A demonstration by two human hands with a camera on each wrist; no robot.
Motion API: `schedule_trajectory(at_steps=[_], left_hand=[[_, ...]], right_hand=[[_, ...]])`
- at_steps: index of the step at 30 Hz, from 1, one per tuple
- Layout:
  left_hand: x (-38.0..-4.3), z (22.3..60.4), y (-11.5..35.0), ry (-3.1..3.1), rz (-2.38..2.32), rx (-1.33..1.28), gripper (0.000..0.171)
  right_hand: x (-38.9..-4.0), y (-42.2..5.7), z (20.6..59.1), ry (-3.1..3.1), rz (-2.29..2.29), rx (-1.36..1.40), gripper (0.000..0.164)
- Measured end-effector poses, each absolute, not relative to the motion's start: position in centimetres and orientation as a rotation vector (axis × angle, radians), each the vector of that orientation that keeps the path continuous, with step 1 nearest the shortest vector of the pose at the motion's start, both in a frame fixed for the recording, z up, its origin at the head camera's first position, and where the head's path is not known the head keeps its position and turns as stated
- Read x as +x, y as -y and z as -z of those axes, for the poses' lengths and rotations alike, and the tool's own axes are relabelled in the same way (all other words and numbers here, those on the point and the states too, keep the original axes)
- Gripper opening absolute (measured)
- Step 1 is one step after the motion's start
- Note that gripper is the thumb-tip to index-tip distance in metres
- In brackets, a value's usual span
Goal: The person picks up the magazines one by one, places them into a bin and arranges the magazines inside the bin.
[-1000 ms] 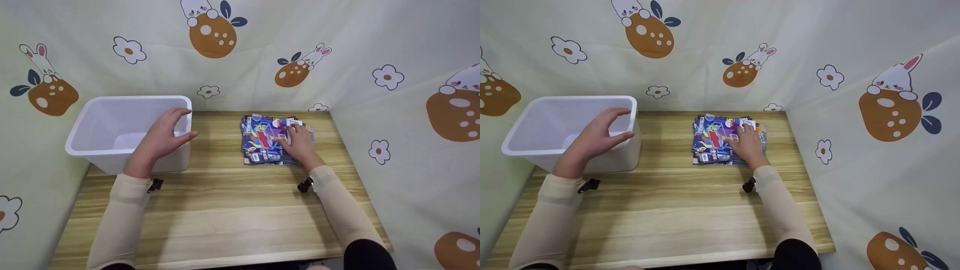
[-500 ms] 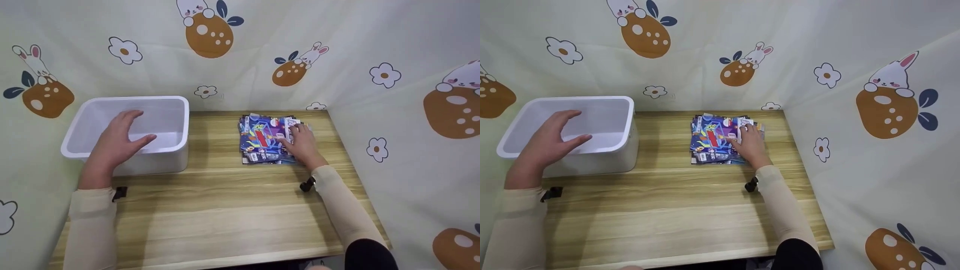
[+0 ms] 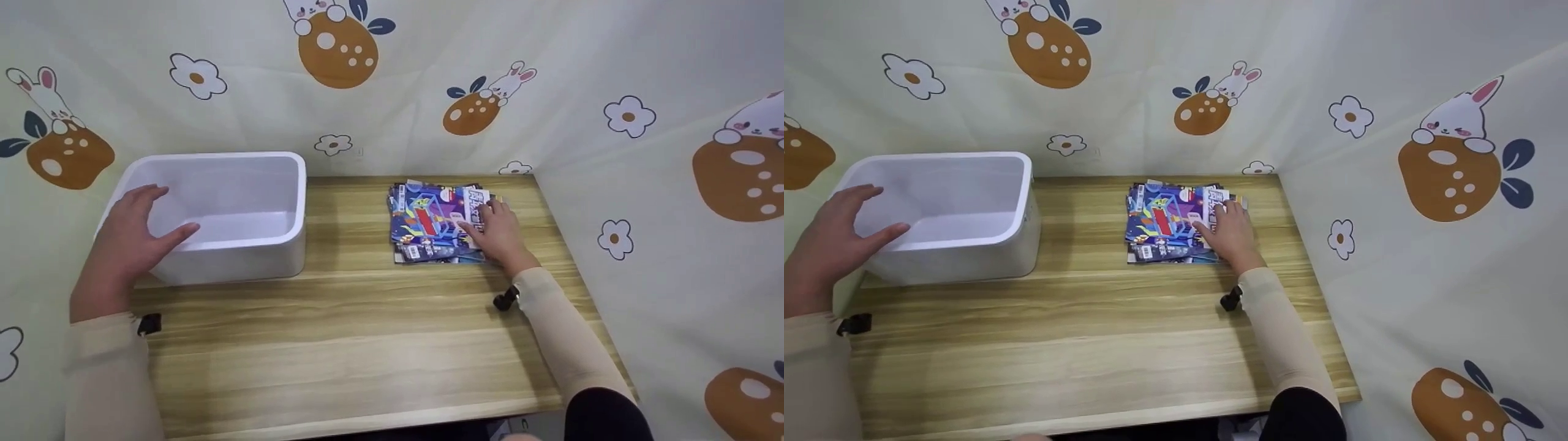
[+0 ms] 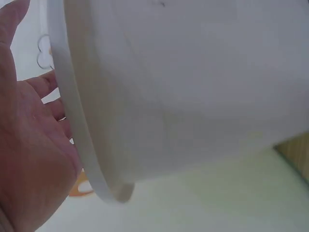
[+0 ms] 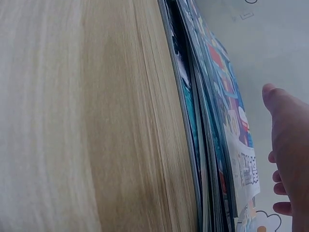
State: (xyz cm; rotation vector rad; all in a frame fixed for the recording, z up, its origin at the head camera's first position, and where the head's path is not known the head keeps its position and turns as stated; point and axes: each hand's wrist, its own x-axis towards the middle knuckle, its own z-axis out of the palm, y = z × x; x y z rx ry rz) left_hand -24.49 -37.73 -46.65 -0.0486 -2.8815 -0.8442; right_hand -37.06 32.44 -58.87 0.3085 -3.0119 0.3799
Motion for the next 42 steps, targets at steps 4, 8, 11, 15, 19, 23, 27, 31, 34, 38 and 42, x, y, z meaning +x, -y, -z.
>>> schedule_trajectory(at_steps=[4,8,11,15,19,23,27,31,34,38,42], left_hand=[[-24.4,47.0,39.5,2.889,0.761,0.013,0.104],[-24.2,47.8,41.1,2.9,0.68,0.071,0.108],[-24.1,48.4,41.8,2.911,0.643,0.098,0.112],[-23.9,48.7,42.2,2.931,0.639,0.119,0.114],[-23.7,48.7,42.3,2.952,0.638,0.116,0.115],[-23.6,48.8,42.4,2.973,0.622,0.095,0.117],[-23.4,49.2,42.7,2.98,0.617,0.052,0.118],[-23.4,49.4,42.8,2.98,0.604,0.043,0.121],[-23.3,49.5,42.9,2.982,0.601,0.046,0.123],[-23.4,49.6,42.9,2.986,0.594,0.038,0.123],[-23.7,49.6,42.8,2.987,0.576,0.036,0.123]], right_hand=[[-37.1,-32.6,58.9,2.995,-0.379,0.295,0.089],[-37.2,-32.8,59.1,3.008,-0.389,0.273,0.092],[-37.3,-33.1,59.3,3.013,-0.397,0.262,0.093],[-37.4,-33.4,59.5,3.027,-0.396,0.246,0.095],[-37.4,-33.7,59.6,3.052,-0.417,0.205,0.099],[-37.7,-33.9,59.8,3.084,-0.482,0.153,0.103],[-38.3,-34.1,59.8,3.124,-0.601,0.072,0.106],[-39.0,-34.1,59.4,3.14,-0.818,-0.015,0.113],[-39.5,-33.9,59.1,3.157,-0.95,-0.057,0.123],[-39.8,-33.7,58.6,3.205,-1.018,-0.085,0.13],[-39.7,-33.5,58.2,3.231,-1.049,-0.096,0.127]])
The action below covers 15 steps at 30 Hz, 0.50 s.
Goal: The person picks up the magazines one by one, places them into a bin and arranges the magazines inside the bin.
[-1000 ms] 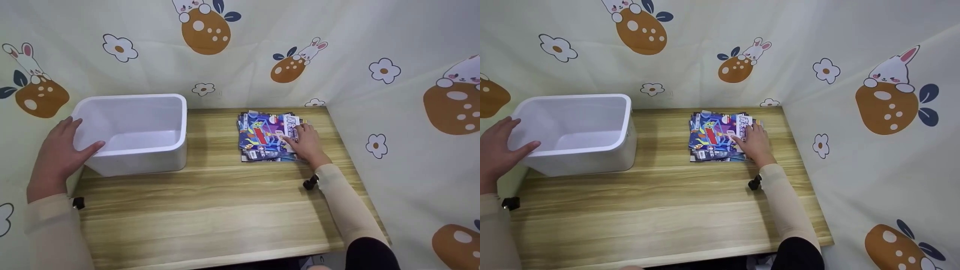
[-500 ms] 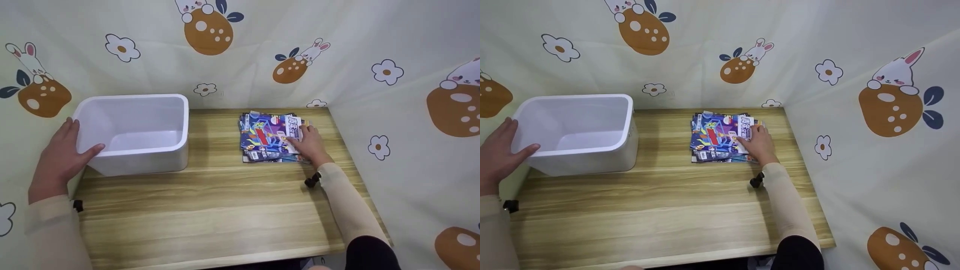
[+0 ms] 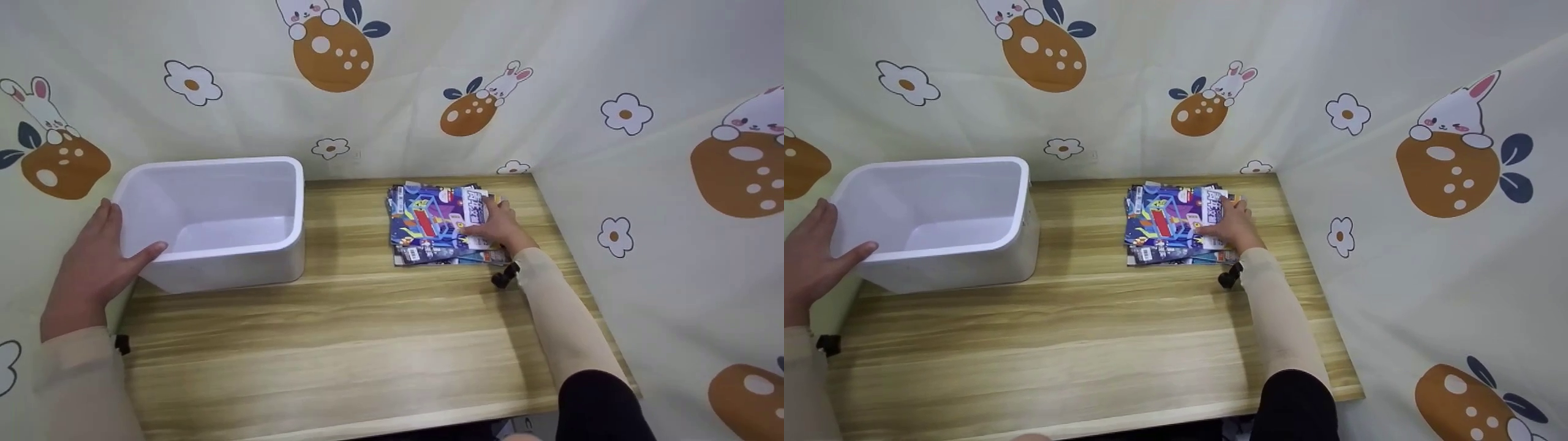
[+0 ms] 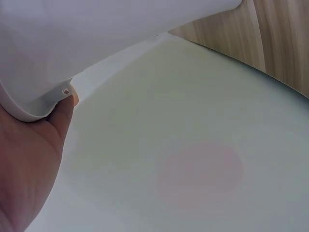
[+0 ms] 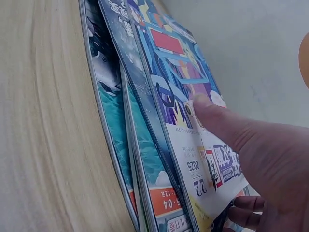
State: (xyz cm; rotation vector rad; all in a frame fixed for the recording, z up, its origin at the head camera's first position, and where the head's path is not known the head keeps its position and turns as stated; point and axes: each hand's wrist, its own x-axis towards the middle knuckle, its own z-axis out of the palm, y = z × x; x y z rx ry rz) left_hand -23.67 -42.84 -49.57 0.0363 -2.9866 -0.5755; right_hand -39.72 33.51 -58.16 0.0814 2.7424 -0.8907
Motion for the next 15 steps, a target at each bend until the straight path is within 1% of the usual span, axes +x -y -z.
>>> schedule_trajectory(at_steps=[5,15], left_hand=[[-23.54,49.45,42.92,2.991,0.572,0.04,0.123],[-23.67,49.55,43.17,2.98,0.611,0.016,0.122]], right_hand=[[-40.07,-33.07,57.9,-2.72,0.881,0.094,0.124],[-40.38,-32.8,57.42,-2.692,0.868,0.129,0.127]])
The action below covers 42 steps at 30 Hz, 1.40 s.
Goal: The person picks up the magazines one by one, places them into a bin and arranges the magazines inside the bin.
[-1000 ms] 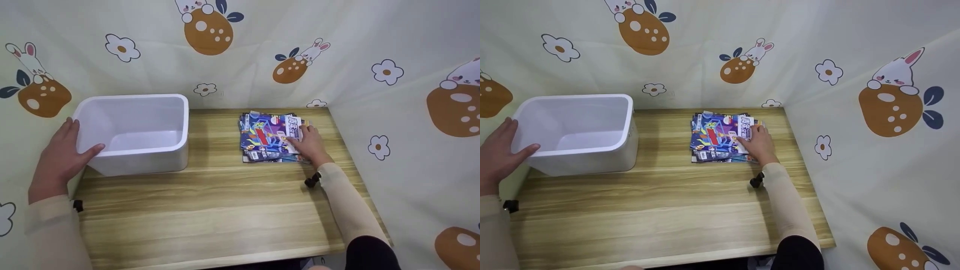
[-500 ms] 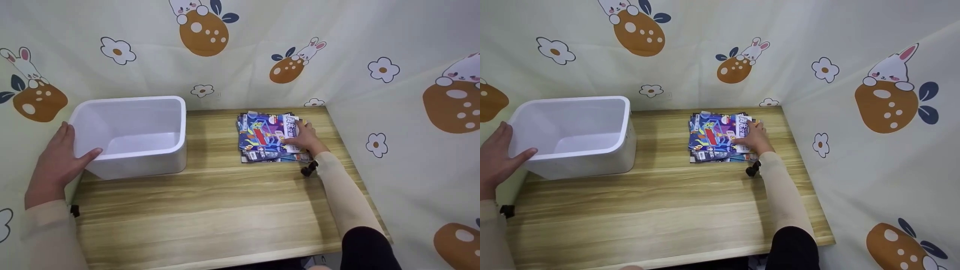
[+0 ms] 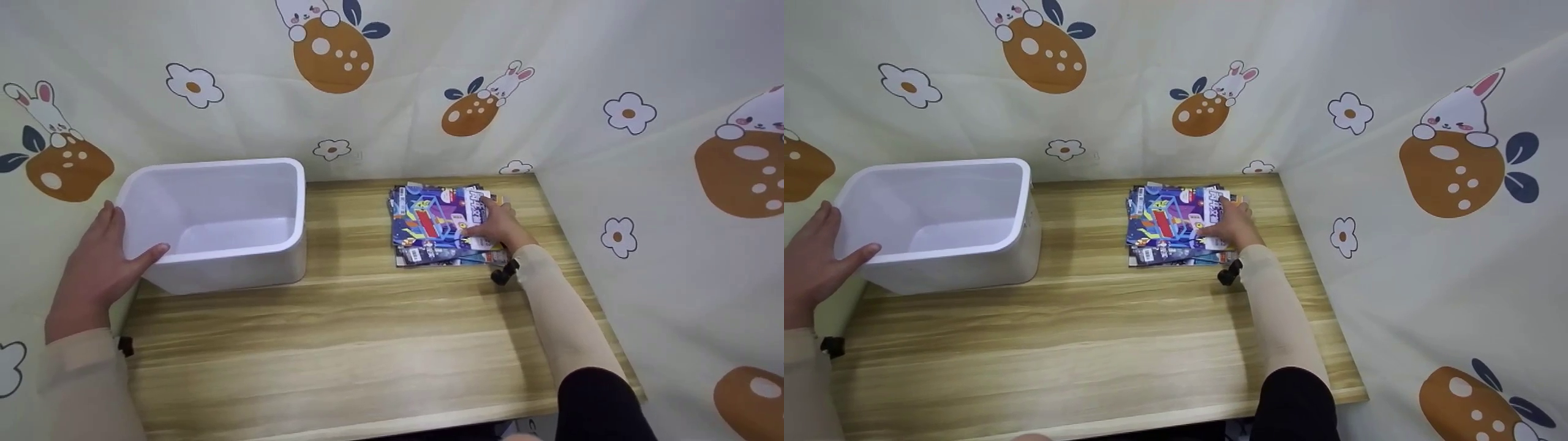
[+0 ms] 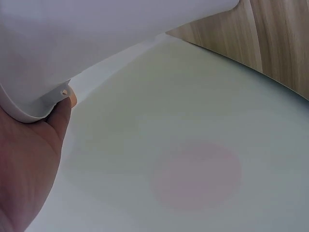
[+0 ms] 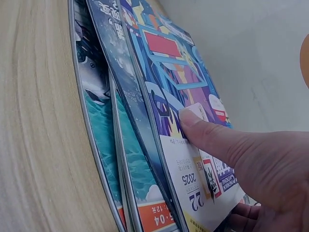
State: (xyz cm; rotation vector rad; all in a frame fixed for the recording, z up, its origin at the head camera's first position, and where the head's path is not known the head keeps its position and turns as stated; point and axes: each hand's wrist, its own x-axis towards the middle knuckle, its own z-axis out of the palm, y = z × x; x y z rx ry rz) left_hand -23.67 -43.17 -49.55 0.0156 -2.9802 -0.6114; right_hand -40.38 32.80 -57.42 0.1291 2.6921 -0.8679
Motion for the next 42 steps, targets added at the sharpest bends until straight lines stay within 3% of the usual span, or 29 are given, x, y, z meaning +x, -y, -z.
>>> schedule_trajectory(at_steps=[12,22,29,36,42], left_hand=[[-23.7,49.5,43.2,2.978,0.623,0.039,0.122],[-23.6,49.6,43.1,2.979,0.628,0.053,0.124],[-23.4,49.7,43.0,2.974,0.618,0.062,0.124],[-23.4,49.4,42.9,2.97,0.648,0.035,0.122],[-23.4,49.3,42.8,2.96,0.653,0.031,0.122]], right_hand=[[-40.5,-32.1,57.6,-2.865,0.772,0.065,0.122],[-40.5,-32.4,57.8,-2.82,1.016,0.001,0.135],[-40.5,-33.3,59.0,-2.65,1.304,-0.101,0.127],[-40.1,-34.0,59.5,-2.563,1.494,-0.149,0.107],[-39.9,-34.5,59.3,-2.508,1.55,-0.108,0.102]])
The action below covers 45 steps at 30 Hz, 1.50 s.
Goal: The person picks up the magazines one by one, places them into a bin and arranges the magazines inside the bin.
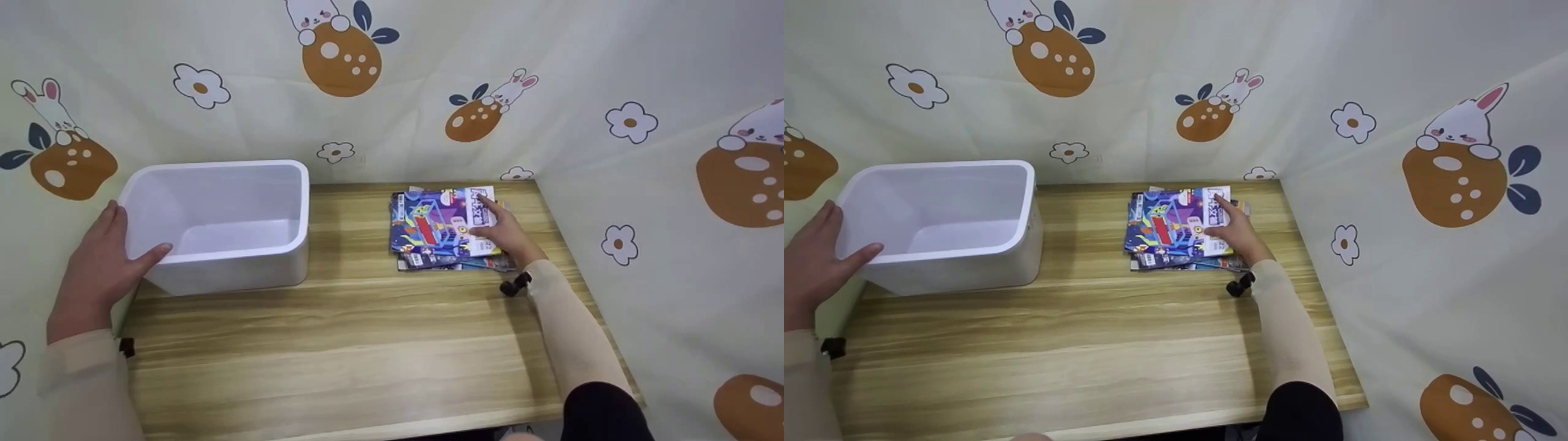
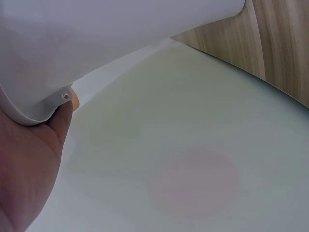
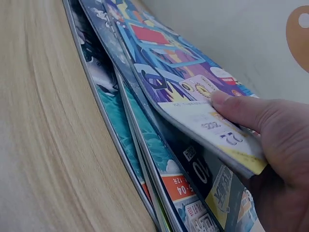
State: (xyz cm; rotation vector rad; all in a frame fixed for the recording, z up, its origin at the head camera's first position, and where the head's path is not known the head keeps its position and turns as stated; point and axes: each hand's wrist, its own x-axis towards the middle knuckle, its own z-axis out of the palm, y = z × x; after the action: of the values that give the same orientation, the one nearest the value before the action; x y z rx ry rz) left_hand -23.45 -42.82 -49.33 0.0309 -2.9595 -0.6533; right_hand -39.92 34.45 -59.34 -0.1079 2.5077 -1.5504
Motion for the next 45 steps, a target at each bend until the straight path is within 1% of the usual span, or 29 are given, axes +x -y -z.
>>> schedule_trajectory(at_steps=[8,19,25,31,40,45], left_hand=[[-23.5,49.6,43.0,2.964,0.653,0.036,0.123],[-23.6,49.6,43.1,2.966,0.649,0.037,0.124],[-23.4,49.4,42.9,2.967,0.657,0.038,0.122],[-23.5,49.3,42.9,2.965,0.656,0.038,0.122],[-23.4,49.4,43.0,2.968,0.661,0.05,0.123],[-23.4,49.5,42.9,2.967,0.672,0.055,0.123]], right_hand=[[-39.2,-34.3,58.7,-2.361,1.737,-0.025,0.098],[-39.3,-33.9,58.6,-2.407,1.724,-0.007,0.097],[-39.0,-33.2,58.2,-2.398,1.833,-0.023,0.097],[-39.0,-31.4,57.0,-2.301,1.974,-0.011,0.095],[-39.0,-28.3,54.3,-2.286,2.007,-0.005,0.095],[-38.3,-27.0,52.8,-2.291,2.0,-0.017,0.095]])
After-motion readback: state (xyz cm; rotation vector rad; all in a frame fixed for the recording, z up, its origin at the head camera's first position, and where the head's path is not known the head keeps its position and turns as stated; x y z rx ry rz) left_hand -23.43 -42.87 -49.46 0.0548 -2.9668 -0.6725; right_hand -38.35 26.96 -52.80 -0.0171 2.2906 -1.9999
